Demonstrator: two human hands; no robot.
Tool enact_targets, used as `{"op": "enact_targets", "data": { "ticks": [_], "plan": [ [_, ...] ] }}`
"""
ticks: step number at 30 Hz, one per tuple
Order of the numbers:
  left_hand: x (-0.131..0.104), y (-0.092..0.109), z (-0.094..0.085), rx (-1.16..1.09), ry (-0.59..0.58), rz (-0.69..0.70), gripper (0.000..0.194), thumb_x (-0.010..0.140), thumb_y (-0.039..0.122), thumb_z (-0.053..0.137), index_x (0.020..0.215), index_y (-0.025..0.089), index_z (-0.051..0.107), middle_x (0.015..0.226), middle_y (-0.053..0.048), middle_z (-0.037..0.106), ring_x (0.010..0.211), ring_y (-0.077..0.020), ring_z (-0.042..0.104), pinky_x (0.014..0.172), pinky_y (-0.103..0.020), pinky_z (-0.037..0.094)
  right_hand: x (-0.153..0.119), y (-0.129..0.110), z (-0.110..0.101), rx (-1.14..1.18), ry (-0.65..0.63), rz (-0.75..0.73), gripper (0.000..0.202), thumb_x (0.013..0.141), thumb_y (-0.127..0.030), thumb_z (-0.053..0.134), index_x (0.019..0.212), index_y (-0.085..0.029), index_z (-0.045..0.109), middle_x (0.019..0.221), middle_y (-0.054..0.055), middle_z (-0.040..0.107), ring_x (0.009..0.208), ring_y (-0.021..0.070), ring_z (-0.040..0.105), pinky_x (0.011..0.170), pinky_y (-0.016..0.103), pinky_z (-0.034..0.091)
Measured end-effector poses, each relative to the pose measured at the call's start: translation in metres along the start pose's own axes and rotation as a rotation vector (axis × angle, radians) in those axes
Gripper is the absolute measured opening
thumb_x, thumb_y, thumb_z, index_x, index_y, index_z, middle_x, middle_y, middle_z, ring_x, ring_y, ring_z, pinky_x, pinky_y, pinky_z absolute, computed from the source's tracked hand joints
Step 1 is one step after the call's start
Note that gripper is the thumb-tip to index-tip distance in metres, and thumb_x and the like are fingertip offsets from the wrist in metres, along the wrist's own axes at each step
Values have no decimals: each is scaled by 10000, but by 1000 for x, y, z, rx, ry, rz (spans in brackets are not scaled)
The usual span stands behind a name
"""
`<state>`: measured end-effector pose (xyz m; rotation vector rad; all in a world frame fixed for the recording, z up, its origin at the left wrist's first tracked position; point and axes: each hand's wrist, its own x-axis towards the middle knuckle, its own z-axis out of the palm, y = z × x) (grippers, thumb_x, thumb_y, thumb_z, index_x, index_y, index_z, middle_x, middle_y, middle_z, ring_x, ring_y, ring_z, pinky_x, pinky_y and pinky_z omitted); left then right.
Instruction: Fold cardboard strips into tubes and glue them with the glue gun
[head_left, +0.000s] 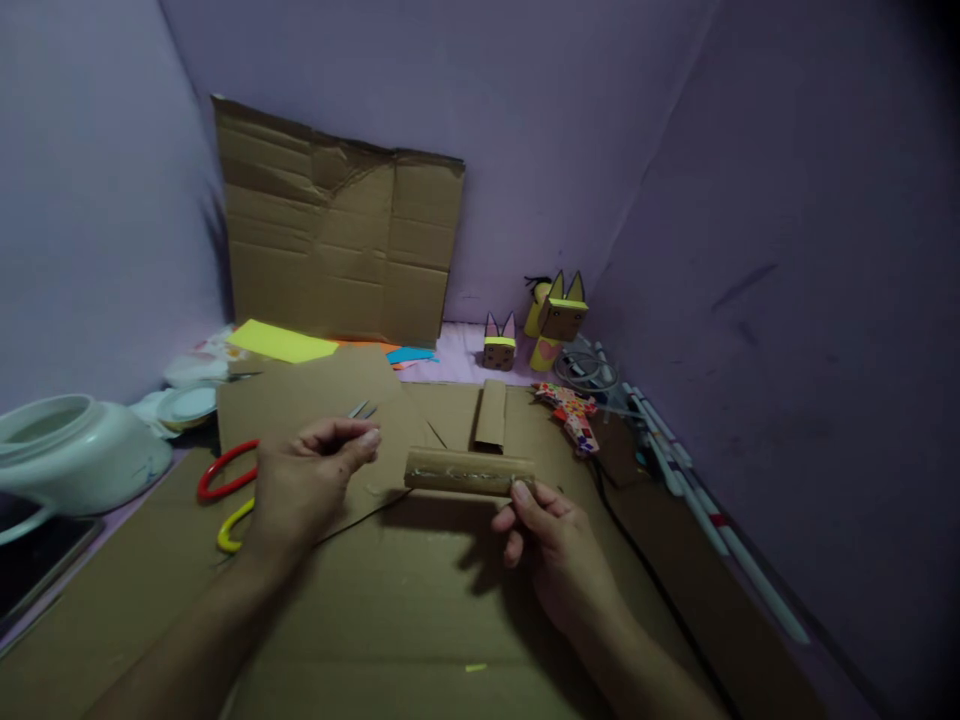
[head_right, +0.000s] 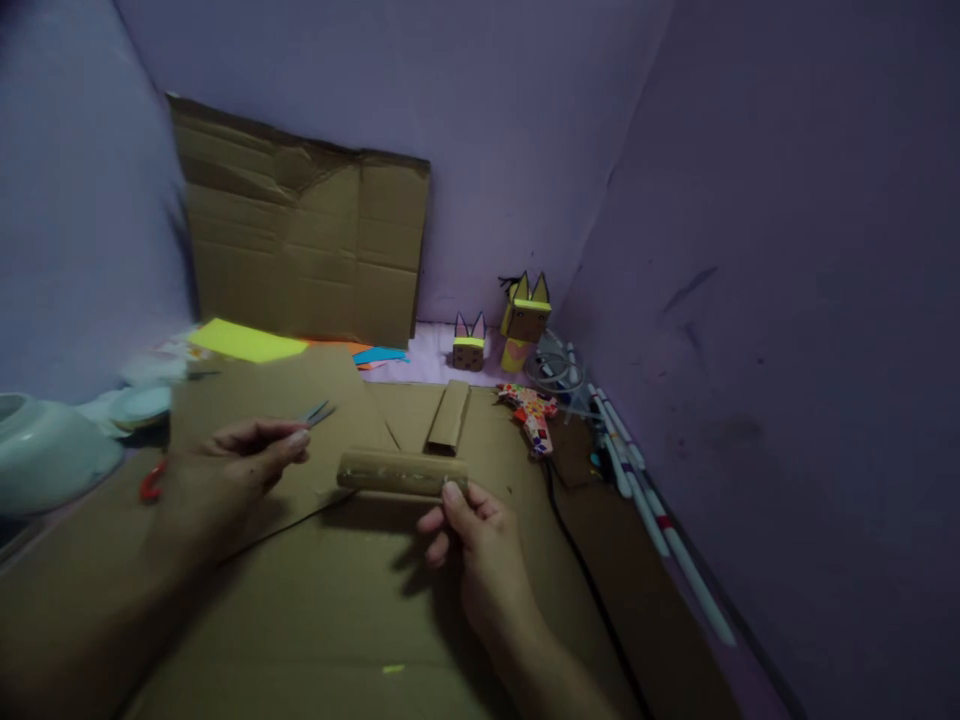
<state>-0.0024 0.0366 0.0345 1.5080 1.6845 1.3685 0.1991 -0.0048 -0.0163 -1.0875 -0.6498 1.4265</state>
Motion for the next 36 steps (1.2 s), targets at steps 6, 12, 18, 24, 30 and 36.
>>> {"op": "enact_targets", "data": {
  "ticks": [6,12,18,24,30,36],
  "plan": [
    [-7,-6,7,7,-337,-73,245,637,412,673,656,167,684,461,42,504,440,-108,439,428,-220,334,2,-1,0,60,-10,30,368,552,-437,797,567,-133,591,518,-16,637,297,16,438,330,136,315],
    [-21,-14,19,-51,-365,174,257,707,264,607,490,172,506,577,39,407,552,-105,392,504,-232,301,0,-2,1,17,-48,42,385,570,-464,776,570,-128,587,515,-11,630,289,17,424,319,139,283],
    [-14,-14,16,19,-318,143,328,719,323,582,488,186,394,552,48,356,535,-105,351,487,-229,286,0,-2,-4,-147,82,-68,380,572,-499,735,617,-152,588,501,-22,583,328,36,398,342,166,290],
    [13,-18,-2,16,-201,-65,227,672,402,631,630,186,578,562,35,486,541,-129,454,498,-237,348,27,-28,-25,-441,279,-225,395,641,-564,602,803,-205,569,828,43,642,625,144,590,581,277,474],
    [15,-17,-10,122,-3,243,140,720,361,624,697,223,614,776,0,551,702,-158,522,594,-256,414,82,-54,7,-975,333,-197,570,496,-449,778,933,-125,607,998,230,641,1099,454,503,927,590,296],
    [8,-11,-2,3,-119,251,178,699,349,584,621,189,571,981,-59,592,884,-205,585,653,-266,478,108,-49,42,-1095,320,-140,614,439,-176,788,1011,-79,589,1187,293,554,1197,489,396,966,613,238]
  ]
}}
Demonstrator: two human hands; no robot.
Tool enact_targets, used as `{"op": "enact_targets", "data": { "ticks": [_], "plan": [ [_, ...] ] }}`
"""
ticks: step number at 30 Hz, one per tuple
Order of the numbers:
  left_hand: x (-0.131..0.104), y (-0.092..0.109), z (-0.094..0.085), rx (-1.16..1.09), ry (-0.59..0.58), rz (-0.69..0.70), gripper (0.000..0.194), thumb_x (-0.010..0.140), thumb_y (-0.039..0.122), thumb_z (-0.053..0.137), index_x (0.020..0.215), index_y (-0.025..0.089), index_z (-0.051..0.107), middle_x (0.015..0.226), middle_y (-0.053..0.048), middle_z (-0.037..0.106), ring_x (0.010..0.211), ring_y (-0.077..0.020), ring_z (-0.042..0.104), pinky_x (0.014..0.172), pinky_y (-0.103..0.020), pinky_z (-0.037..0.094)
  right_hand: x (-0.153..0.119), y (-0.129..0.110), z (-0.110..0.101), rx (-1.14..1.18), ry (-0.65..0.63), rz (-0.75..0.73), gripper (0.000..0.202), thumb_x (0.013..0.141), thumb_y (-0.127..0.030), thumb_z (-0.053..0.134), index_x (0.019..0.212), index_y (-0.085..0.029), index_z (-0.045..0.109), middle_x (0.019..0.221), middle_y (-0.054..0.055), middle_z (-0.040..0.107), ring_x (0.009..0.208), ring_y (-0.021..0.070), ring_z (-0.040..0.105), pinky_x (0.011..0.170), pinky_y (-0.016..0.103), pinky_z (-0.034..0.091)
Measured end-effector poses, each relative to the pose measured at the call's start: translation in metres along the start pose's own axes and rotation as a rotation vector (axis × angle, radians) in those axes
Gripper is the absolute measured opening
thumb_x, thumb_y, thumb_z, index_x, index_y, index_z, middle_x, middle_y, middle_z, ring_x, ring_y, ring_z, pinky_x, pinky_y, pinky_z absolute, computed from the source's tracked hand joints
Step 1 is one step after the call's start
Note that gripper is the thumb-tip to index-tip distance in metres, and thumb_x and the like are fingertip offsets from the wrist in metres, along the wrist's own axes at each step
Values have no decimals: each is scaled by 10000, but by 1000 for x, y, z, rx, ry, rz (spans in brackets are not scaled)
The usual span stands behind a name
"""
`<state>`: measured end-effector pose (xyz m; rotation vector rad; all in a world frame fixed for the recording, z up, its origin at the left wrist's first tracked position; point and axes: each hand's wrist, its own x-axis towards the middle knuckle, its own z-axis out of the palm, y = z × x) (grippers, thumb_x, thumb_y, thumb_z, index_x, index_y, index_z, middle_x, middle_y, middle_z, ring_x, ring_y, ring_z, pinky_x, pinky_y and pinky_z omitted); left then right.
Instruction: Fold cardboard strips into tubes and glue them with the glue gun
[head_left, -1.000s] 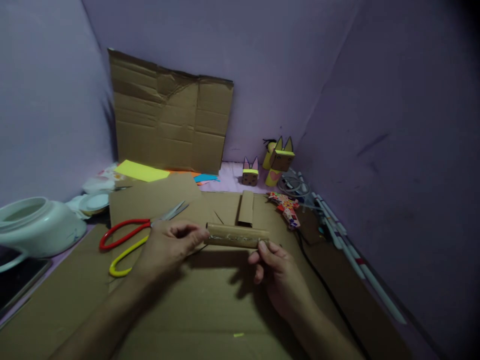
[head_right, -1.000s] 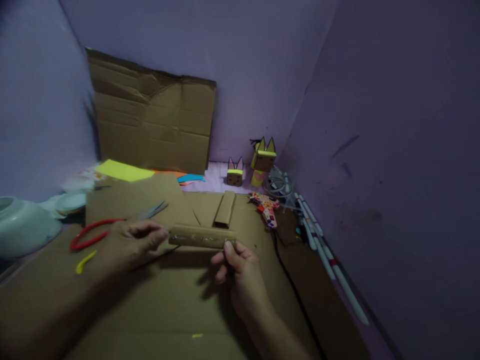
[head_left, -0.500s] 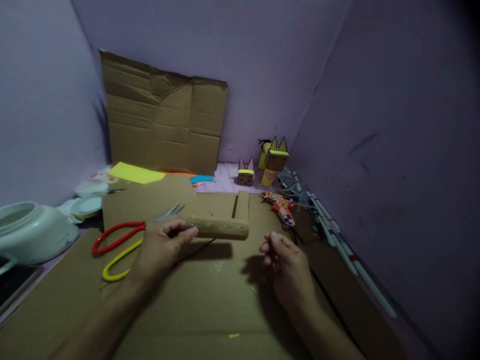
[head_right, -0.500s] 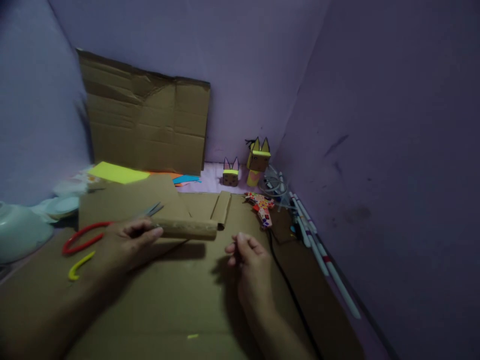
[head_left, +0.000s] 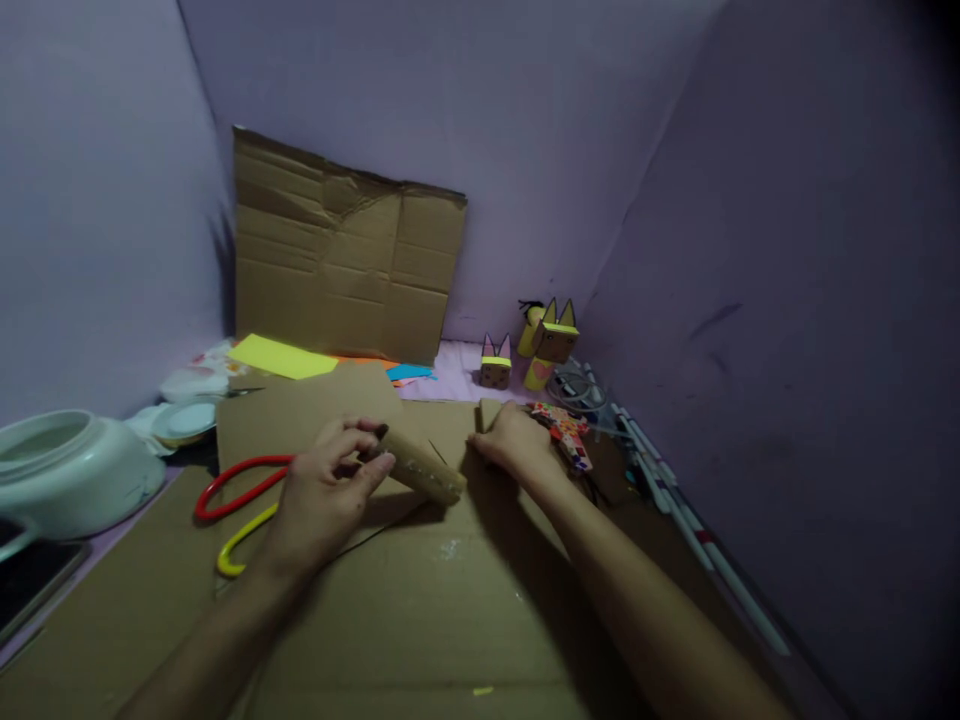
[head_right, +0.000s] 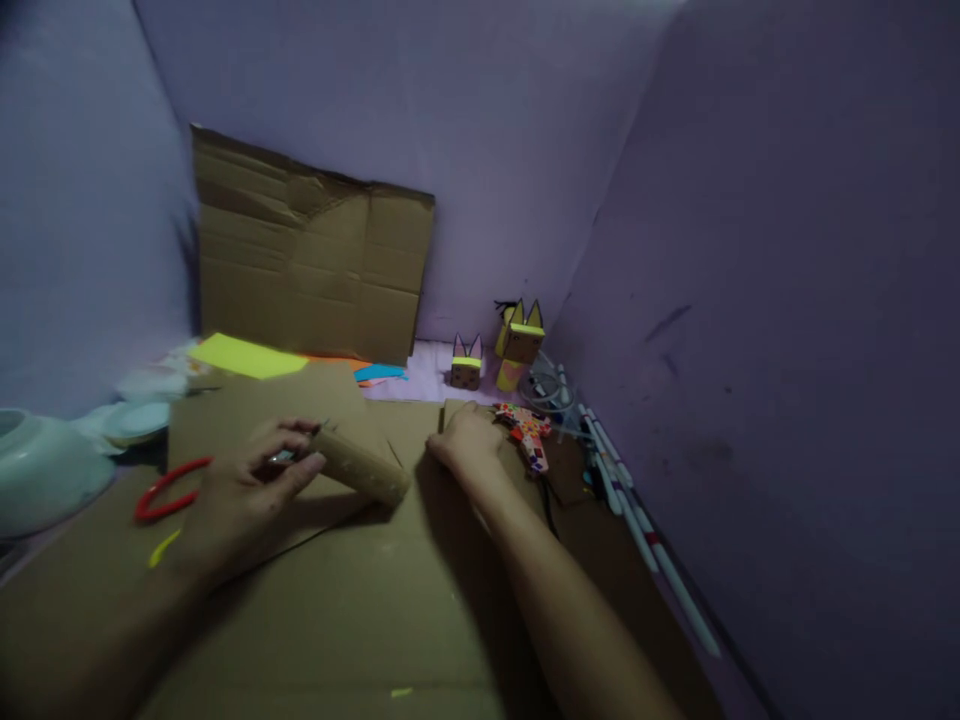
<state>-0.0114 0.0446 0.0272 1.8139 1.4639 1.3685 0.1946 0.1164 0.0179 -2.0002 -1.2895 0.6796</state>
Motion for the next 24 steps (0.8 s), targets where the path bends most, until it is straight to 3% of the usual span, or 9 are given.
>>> {"op": "enact_targets", "data": {
  "ticks": [2,5,9,13,16,19,24],
  "plan": [
    [-1,0,2,-13,-73,-32,188,717,343,556,612,187,552,879,-58,641,816,-201,598,652,-278,469,-4,7,-2,69,-54,-24,577,460,-147,755,1012,-99,596,1137,255,601,1142,454,469,937,581,309],
    [-4,0,4,-24,-138,-88,188,727,349,545,639,183,554,696,-24,630,643,-164,572,579,-262,440,-24,29,-13,271,-214,-120,480,561,-259,703,1023,-170,606,1011,124,688,975,322,612,818,433,465],
    [-10,7,10,-42,-117,-64,140,710,322,584,709,182,582,713,-6,633,613,-143,571,561,-239,446,-63,57,-29,537,-363,-252,496,632,-441,647,1051,-177,612,1043,99,689,968,277,622,794,375,486],
    [-19,15,23,-14,-103,119,217,713,232,627,923,199,585,855,-11,661,715,-143,610,670,-245,491,-86,71,-34,752,-397,-289,497,593,-318,737,1068,-218,632,1172,88,641,1142,291,526,942,406,398],
    [-26,16,34,-40,-154,202,365,721,206,645,1066,209,525,944,-23,658,837,-154,620,777,-265,492,-92,76,-30,841,-525,-298,496,626,-246,725,1111,-230,622,1218,63,616,1200,273,481,992,396,357],
    [-32,15,45,-85,-258,154,465,699,204,663,1134,201,496,999,-41,657,905,-175,618,835,-295,483,-94,79,-23,875,-643,-310,531,641,-174,698,1157,-239,589,1203,39,623,1180,249,500,988,376,366],
    [-33,13,59,-224,-440,-2,442,686,201,650,1114,183,545,1014,-58,649,903,-200,614,787,-302,493,-93,80,-15,920,-587,-329,502,644,-114,666,1124,-248,597,1175,28,634,1169,242,509,950,354,402]
  ]
}}
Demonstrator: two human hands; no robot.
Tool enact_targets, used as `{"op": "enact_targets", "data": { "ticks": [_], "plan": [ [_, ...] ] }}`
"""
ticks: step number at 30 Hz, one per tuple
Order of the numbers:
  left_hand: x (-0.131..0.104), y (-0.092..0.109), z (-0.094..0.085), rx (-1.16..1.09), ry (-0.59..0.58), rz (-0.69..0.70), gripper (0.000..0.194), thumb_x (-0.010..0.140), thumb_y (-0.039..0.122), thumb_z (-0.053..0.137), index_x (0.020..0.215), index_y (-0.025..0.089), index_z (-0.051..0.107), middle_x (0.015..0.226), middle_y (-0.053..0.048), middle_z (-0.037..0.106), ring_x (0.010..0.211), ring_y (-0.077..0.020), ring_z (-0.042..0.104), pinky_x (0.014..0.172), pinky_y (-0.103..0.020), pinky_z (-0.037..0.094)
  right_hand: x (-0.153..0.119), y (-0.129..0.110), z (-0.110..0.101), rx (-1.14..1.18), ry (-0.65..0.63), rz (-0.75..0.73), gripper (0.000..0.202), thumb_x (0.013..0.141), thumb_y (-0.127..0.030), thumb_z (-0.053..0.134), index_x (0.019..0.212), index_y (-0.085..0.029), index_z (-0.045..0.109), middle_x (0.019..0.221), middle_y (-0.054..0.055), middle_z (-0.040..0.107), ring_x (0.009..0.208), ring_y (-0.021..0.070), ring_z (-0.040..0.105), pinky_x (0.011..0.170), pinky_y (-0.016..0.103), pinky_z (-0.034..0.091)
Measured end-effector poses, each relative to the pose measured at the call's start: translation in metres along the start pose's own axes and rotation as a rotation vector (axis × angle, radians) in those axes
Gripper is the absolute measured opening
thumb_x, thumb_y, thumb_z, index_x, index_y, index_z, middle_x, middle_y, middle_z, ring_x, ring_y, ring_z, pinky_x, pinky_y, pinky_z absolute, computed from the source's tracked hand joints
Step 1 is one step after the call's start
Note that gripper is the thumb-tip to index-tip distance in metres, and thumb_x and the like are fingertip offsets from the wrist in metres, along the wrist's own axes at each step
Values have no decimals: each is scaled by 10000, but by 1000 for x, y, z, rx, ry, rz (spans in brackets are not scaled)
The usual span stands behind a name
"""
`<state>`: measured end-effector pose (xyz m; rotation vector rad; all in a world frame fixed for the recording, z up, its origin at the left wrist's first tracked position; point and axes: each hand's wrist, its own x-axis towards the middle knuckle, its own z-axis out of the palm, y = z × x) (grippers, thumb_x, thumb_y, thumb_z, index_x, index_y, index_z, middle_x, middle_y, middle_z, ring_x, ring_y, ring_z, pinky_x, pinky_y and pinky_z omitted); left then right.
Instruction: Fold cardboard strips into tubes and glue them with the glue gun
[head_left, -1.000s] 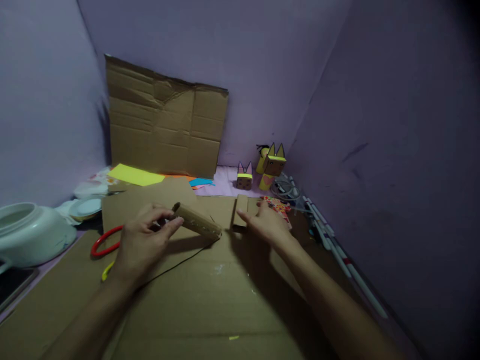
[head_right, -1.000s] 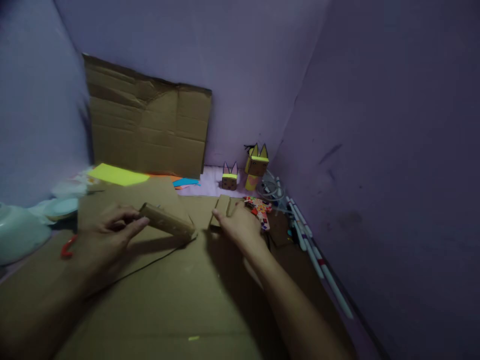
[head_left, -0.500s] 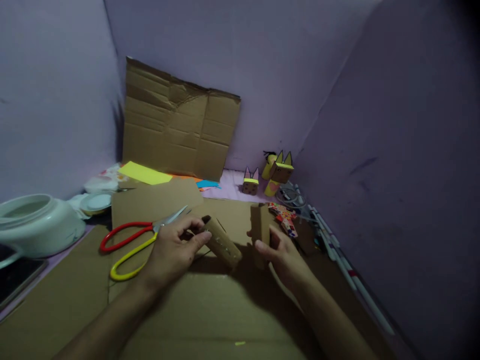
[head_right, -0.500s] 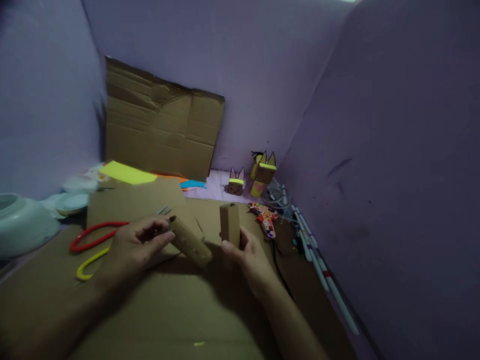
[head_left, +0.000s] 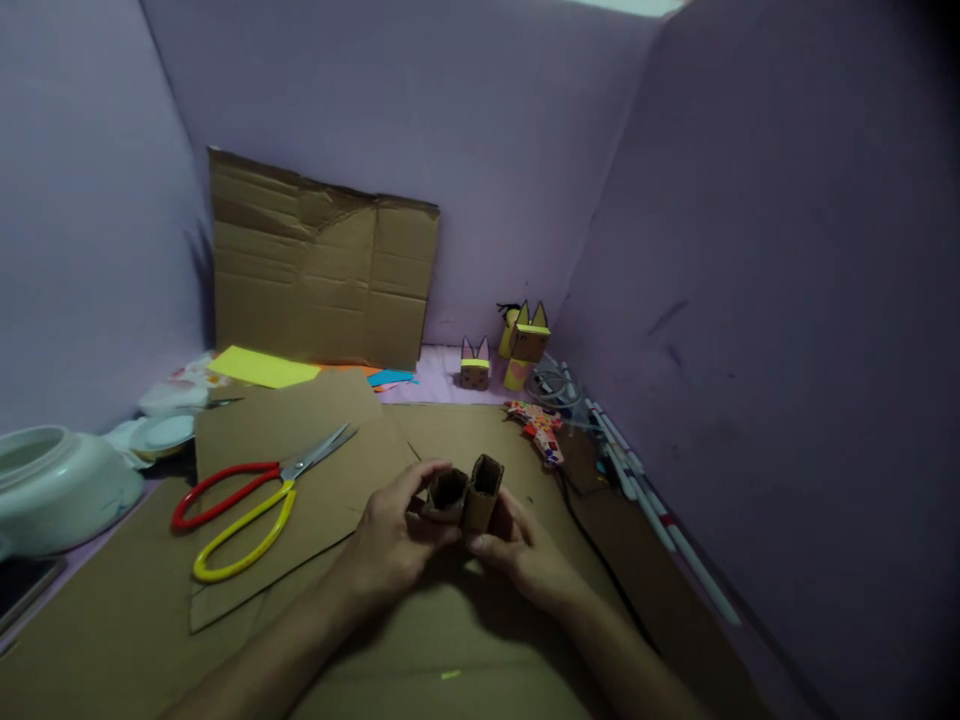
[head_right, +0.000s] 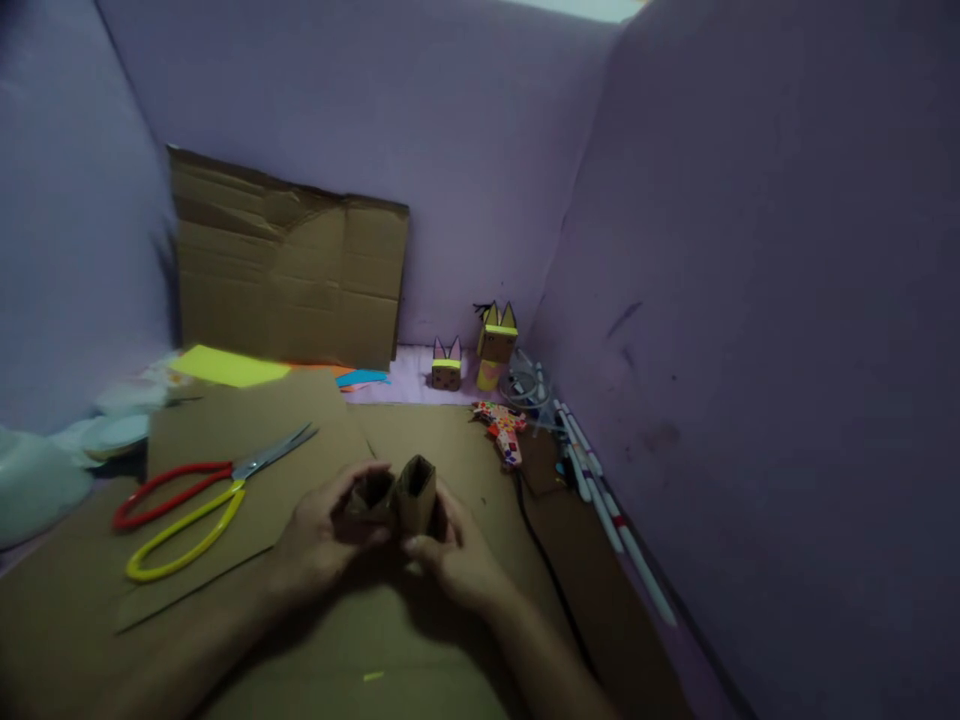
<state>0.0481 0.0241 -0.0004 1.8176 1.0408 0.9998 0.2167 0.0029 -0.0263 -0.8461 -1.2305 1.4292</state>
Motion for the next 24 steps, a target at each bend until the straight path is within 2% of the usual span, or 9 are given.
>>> {"op": "enact_targets", "data": {
  "ticks": [3,6,11,20,24],
  "plan": [
    [4,-1,2,-68,-50,-47,368,706,188,618,1073,183,591,954,-45,653,872,-201,602,753,-302,483,3,1,-1,-29,-2,-44,488,620,-82,675,1082,-231,623,1162,34,638,1165,249,506,941,339,407],
    [5,-5,2,-39,-82,-57,383,688,184,637,1069,177,600,912,-39,642,834,-202,585,721,-302,472,4,2,-2,-61,6,-82,496,617,-44,653,1080,-217,616,1104,31,656,1100,241,544,928,335,412],
    [2,-15,3,-29,-55,22,387,676,219,664,1056,192,595,986,-47,622,909,-220,569,770,-313,462,3,6,-4,-100,-47,-110,500,638,-44,627,1115,-190,602,1083,44,659,1063,245,559,929,343,412],
    [-2,-21,6,6,-31,-50,398,675,220,670,1062,188,579,924,-48,643,842,-216,586,727,-319,470,5,6,-6,-141,-117,-118,548,666,2,575,1176,-200,565,1151,45,628,1078,239,553,952,346,401],
    [-2,-18,7,20,-7,-41,438,650,193,689,1074,194,581,945,-47,648,855,-210,583,747,-316,460,4,4,-6,-157,-128,-127,530,685,-30,588,1190,-189,556,1147,49,630,1105,251,534,947,344,403]
  ]
}}
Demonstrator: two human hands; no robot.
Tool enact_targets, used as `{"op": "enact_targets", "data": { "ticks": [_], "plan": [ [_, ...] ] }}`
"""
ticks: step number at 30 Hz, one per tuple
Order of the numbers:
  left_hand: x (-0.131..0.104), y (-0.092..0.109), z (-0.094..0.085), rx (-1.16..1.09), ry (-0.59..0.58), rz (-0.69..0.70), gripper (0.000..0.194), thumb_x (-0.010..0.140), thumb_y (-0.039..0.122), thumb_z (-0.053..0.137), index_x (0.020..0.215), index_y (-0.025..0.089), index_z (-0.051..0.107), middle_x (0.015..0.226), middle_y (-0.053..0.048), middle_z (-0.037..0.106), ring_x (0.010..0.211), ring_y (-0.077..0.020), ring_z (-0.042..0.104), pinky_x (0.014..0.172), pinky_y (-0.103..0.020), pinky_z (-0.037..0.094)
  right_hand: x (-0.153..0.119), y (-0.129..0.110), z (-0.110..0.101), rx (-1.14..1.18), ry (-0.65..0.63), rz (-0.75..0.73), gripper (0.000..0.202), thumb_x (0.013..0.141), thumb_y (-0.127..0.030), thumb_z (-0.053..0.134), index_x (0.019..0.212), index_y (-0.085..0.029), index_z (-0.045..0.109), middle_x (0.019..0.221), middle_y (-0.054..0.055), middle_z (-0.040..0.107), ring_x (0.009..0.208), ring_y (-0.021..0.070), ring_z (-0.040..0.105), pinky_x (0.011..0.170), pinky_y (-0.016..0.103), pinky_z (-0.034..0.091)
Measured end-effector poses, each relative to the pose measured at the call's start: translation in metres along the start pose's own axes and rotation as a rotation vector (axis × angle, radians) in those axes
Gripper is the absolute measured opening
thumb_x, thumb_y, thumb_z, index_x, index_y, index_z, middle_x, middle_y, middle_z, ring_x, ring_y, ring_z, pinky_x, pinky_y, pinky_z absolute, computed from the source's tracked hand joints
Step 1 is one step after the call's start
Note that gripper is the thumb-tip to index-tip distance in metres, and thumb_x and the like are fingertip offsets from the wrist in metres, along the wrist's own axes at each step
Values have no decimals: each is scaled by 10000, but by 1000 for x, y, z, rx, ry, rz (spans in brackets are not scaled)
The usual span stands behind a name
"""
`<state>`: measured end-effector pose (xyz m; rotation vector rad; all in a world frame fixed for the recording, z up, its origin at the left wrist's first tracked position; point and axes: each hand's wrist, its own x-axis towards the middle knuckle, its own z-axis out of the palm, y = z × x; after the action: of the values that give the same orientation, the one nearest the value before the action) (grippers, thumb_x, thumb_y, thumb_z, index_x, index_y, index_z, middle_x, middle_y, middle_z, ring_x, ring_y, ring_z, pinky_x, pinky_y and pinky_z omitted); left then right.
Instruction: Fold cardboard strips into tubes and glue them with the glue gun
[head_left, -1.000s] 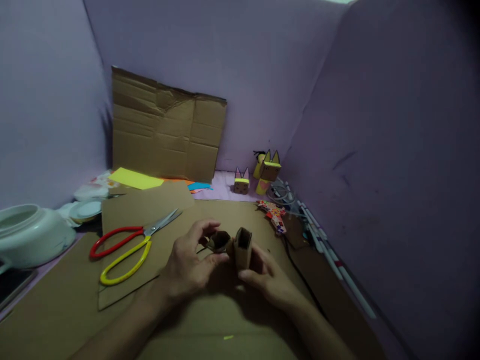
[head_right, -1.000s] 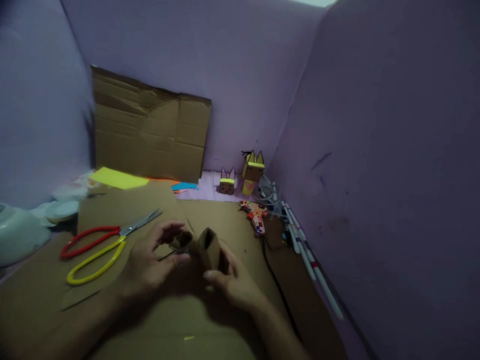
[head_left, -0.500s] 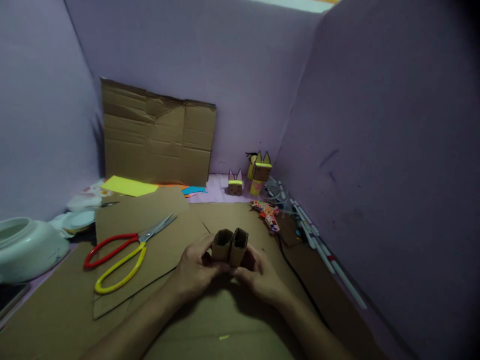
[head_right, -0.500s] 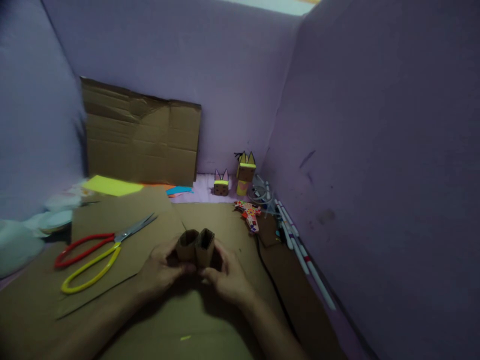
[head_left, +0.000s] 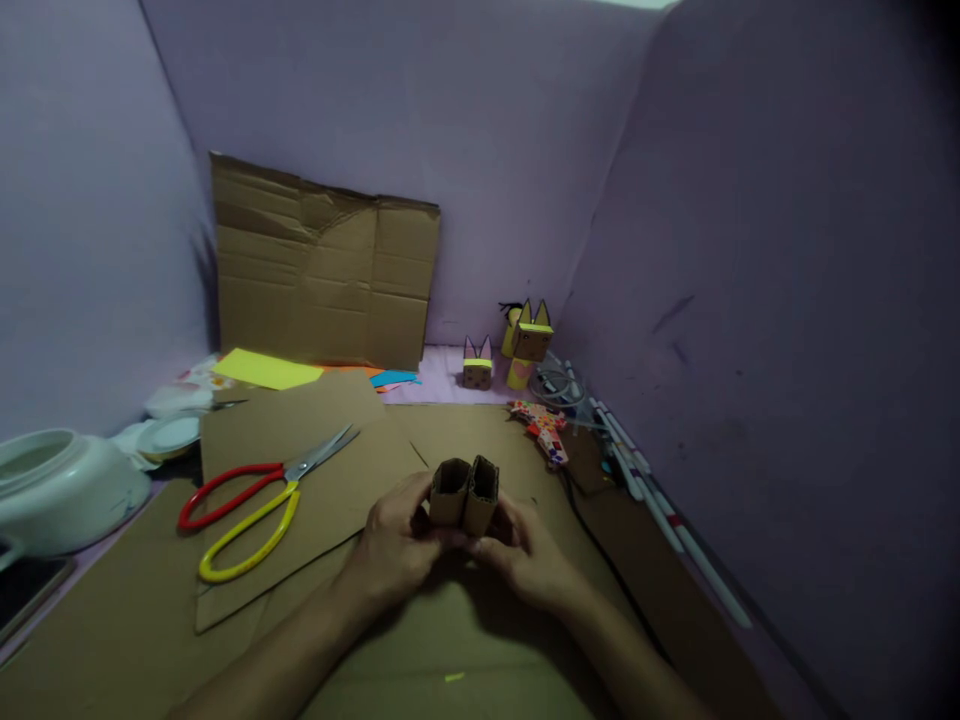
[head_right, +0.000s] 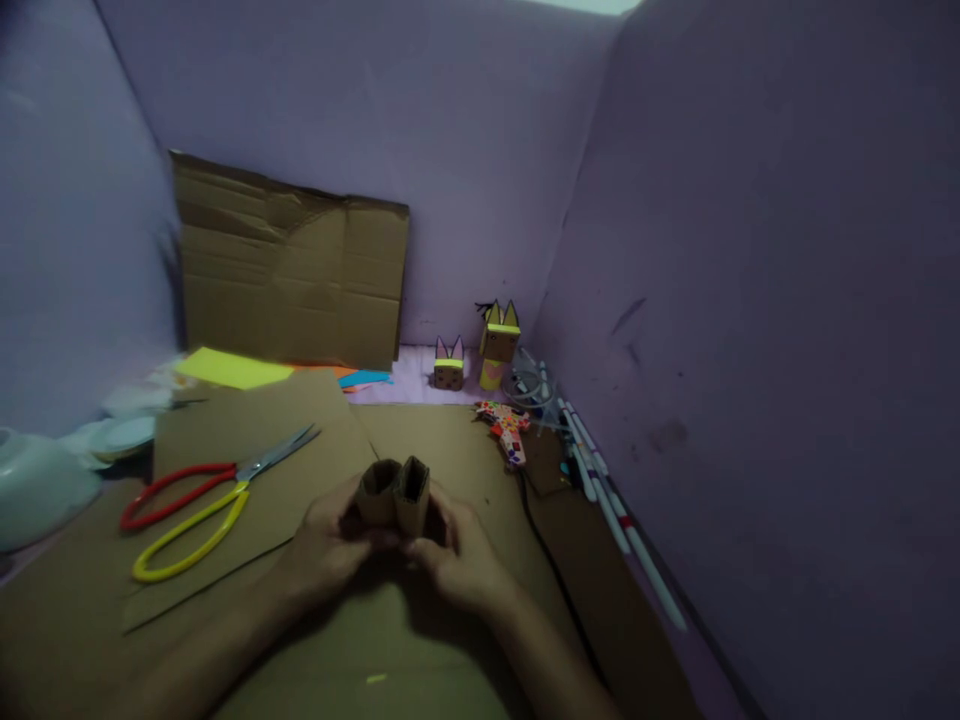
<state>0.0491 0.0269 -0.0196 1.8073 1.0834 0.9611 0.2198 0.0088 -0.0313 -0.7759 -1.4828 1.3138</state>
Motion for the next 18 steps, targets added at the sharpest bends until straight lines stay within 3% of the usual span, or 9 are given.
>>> {"op": "enact_targets", "data": {
  "ticks": [10,15,18],
  "plan": [
    [3,4,-5,24,-24,11,444,627,234,730,1042,191,580,924,-46,653,847,-212,590,748,-321,464,1,-2,-1,-10,-42,23,495,687,-36,607,1151,-208,588,1118,30,650,1053,220,568,936,318,406],
    [2,12,-2,33,-5,-32,416,616,219,718,1013,187,599,889,-28,670,812,-203,605,706,-295,477,3,-3,-1,-18,-23,29,436,680,-129,648,1108,-195,603,1095,47,659,1084,250,554,920,343,422],
    [6,15,-11,81,102,-103,369,664,269,673,1016,191,593,854,-21,687,739,-193,632,656,-280,491,4,-5,-1,-25,33,33,443,664,-216,682,1096,-186,590,1064,61,665,1033,257,583,887,364,447]
  ]
}}
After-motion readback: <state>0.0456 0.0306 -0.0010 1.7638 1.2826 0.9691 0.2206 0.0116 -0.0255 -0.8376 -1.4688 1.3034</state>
